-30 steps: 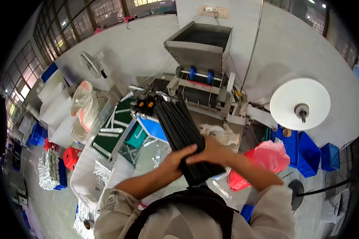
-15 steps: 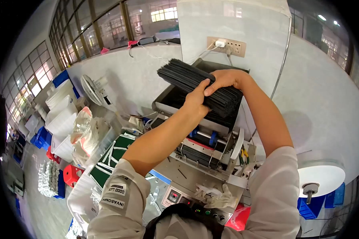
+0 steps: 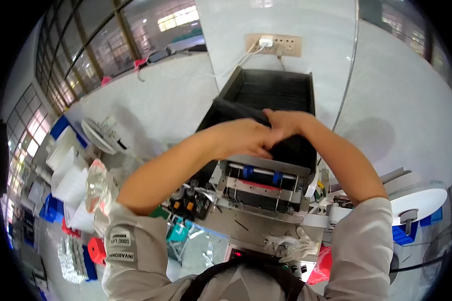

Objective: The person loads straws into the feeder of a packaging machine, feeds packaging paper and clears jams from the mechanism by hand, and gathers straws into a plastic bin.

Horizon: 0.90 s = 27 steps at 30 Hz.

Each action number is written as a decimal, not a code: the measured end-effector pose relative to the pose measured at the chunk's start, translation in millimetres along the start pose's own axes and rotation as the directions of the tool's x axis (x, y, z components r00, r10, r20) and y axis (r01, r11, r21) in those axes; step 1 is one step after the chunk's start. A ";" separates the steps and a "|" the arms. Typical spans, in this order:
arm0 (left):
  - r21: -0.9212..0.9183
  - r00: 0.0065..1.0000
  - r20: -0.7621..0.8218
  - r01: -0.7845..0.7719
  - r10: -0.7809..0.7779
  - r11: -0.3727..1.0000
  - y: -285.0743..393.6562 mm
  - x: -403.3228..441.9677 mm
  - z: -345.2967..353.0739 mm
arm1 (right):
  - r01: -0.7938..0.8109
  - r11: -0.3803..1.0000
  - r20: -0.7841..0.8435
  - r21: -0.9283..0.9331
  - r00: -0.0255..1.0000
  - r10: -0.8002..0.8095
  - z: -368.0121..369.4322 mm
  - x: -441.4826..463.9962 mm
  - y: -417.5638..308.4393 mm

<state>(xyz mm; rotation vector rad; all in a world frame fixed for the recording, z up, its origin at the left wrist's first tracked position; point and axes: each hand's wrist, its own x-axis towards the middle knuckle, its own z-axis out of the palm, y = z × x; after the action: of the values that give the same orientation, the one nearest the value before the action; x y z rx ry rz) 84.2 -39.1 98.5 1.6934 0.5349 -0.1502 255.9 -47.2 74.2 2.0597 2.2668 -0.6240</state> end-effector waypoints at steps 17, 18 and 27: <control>0.647 -0.247 -0.585 -0.716 0.773 0.261 -144.0 2.9 -53.7 | -0.171 0.974 -0.228 -0.150 0.964 0.134 -19.7 38.5 48.2; 0.648 -0.246 -0.576 -0.719 0.779 0.252 -144.0 2.1 -54.0 | -0.130 0.985 -0.219 -0.116 0.970 0.102 -25.0 47.9 60.5; 0.655 -0.241 -0.562 -0.713 0.791 0.248 -143.0 2.6 -53.7 | -0.271 0.961 -0.306 0.062 0.911 0.276 -62.9 101.2 113.6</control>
<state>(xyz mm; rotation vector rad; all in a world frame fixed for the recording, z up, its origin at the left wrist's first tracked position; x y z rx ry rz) 14.8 27.6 -20.3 1.7530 0.0019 1.8799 367.3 73.9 72.6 2.5828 2.0476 -0.3213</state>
